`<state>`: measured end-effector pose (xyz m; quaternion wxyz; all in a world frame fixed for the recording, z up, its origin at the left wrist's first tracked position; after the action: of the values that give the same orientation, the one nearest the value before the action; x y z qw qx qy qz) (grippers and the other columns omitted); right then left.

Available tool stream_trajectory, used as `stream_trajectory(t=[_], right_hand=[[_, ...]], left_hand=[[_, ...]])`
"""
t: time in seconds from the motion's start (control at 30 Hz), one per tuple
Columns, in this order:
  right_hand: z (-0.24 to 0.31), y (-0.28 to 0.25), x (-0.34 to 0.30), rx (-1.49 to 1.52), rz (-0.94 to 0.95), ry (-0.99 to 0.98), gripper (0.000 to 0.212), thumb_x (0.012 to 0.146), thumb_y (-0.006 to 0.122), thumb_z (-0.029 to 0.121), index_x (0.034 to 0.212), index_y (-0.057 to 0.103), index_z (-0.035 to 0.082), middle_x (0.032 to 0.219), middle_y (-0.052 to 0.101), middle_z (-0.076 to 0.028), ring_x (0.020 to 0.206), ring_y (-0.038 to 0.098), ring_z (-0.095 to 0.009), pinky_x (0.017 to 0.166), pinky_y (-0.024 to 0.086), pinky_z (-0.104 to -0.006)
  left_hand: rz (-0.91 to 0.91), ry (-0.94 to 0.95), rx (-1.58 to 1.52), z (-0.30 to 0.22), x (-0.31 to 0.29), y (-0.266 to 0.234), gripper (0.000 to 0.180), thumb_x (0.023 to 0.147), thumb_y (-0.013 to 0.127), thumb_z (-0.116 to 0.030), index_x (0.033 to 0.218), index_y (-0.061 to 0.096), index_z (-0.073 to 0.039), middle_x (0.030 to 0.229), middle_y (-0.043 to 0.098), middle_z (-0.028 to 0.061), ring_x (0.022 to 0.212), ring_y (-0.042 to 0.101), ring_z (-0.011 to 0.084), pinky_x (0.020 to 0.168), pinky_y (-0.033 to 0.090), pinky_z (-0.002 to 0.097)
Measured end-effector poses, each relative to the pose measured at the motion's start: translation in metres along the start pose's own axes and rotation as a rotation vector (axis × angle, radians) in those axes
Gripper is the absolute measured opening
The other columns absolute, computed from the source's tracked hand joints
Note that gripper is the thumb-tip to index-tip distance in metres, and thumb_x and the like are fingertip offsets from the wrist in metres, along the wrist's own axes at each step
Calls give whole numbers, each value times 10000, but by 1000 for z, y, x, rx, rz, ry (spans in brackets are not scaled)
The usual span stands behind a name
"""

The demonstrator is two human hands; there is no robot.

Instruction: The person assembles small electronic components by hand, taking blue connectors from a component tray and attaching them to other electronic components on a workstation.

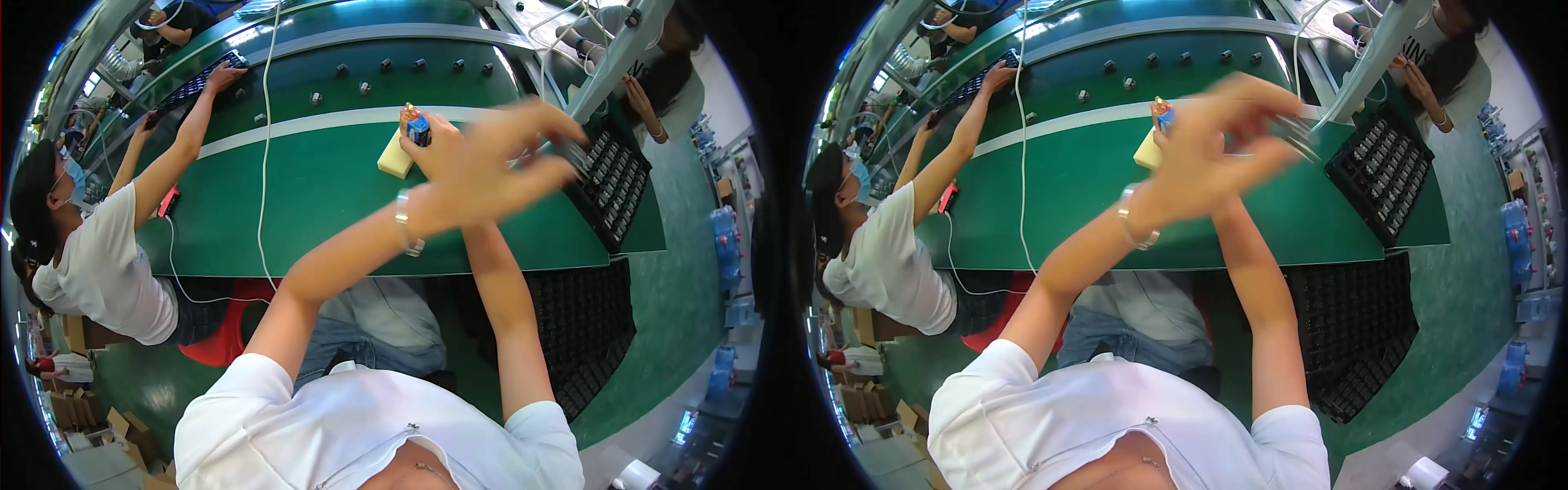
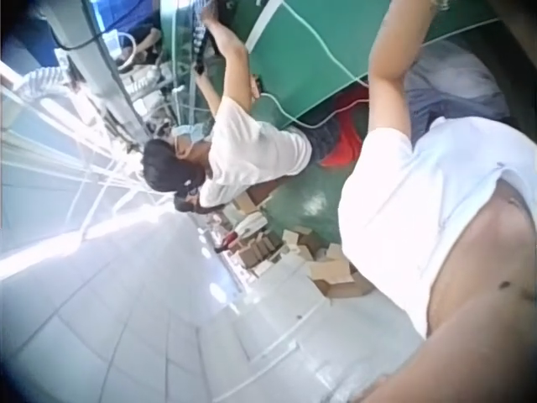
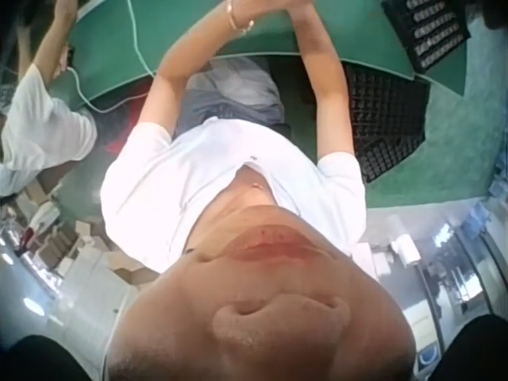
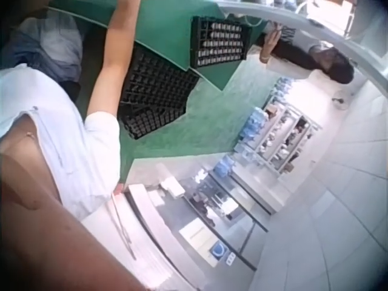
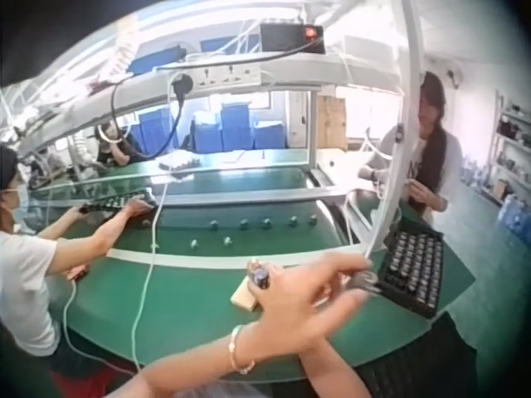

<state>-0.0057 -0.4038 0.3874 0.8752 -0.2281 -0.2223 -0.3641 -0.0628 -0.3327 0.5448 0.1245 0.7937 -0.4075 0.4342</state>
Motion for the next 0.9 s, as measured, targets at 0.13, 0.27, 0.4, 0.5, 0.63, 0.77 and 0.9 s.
stream_trajectory(t=[0.13, 0.27, 0.4, 0.5, 0.63, 0.77, 0.9], right_hand=[[6, 0, 5, -422, 166, -1, 435, 794, 714, 360, 1106, 655, 62, 953, 680, -138, 835, 674, -358, 731, 538, -432], [7, -1, 3, -419, 118, 8, 385, 786, 734, 349, 1018, 663, 50, 883, 677, -139, 776, 670, -336, 700, 526, -402], [9, -1, 2, -427, 124, -13, 378, 779, 741, 341, 998, 661, 43, 882, 676, -134, 771, 667, -334, 699, 526, -399], [17, -1, 2, -413, 169, -4, 380, 766, 751, 331, 990, 659, 38, 872, 672, -137, 764, 666, -327, 695, 524, -393], [16, -1, 0, -394, 156, -11, 385, 754, 759, 324, 981, 656, 30, 860, 669, -144, 754, 664, -326, 690, 523, -392], [14, -1, 1, -412, 171, -10, 360, 758, 739, 320, 972, 649, 44, 897, 662, -126, 780, 662, -340, 683, 529, -411], [15, 1, 1, -411, 155, -20, 355, 761, 739, 318, 963, 647, 41, 899, 661, -129, 787, 660, -343, 688, 528, -414]], left_hand=[[-421, -169, 3, 42, -36, -110, 198, 927, 575, -27, 1113, 641, -2, 898, 683, 70, 790, 663, 104, 612, 472, 195], [-625, -334, -78, 105, -79, -163, 180, 956, 582, -82, 1103, 622, 13, 880, 695, 107, 611, 563, 66, 517, 400, 192], [-740, -612, -353, 147, -118, -170, 169, 976, 585, -137, 1088, 610, -13, 894, 705, 146, 582, 565, 87, 489, 396, 205], [-674, -697, -337, 158, -127, -165, 156, 981, 586, -158, 1069, 605, -31, 904, 708, 155, 577, 572, 99, 489, 405, 209], [-712, -756, -500, 164, -133, -152, 147, 971, 599, -151, 1049, 583, -28, 875, 717, 147, 532, 559, 74, 457, 392, 189], [-676, -779, -501, 165, -134, -147, 139, 970, 598, -145, 1039, 578, -27, 869, 716, 145, 528, 561, 74, 454, 392, 186], [-660, -790, -488, 167, -137, -147, 150, 968, 602, -150, 1044, 576, -24, 863, 715, 144, 526, 562, 71, 449, 392, 183]])
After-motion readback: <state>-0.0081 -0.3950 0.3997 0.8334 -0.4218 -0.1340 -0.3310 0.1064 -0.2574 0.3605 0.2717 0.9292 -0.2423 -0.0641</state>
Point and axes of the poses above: each hand's wrist, its own x-axis towards the middle knuckle, its own y-axis out of the palm, z = x × y, the point moved 3 cm from there along x, towards the middle knuckle
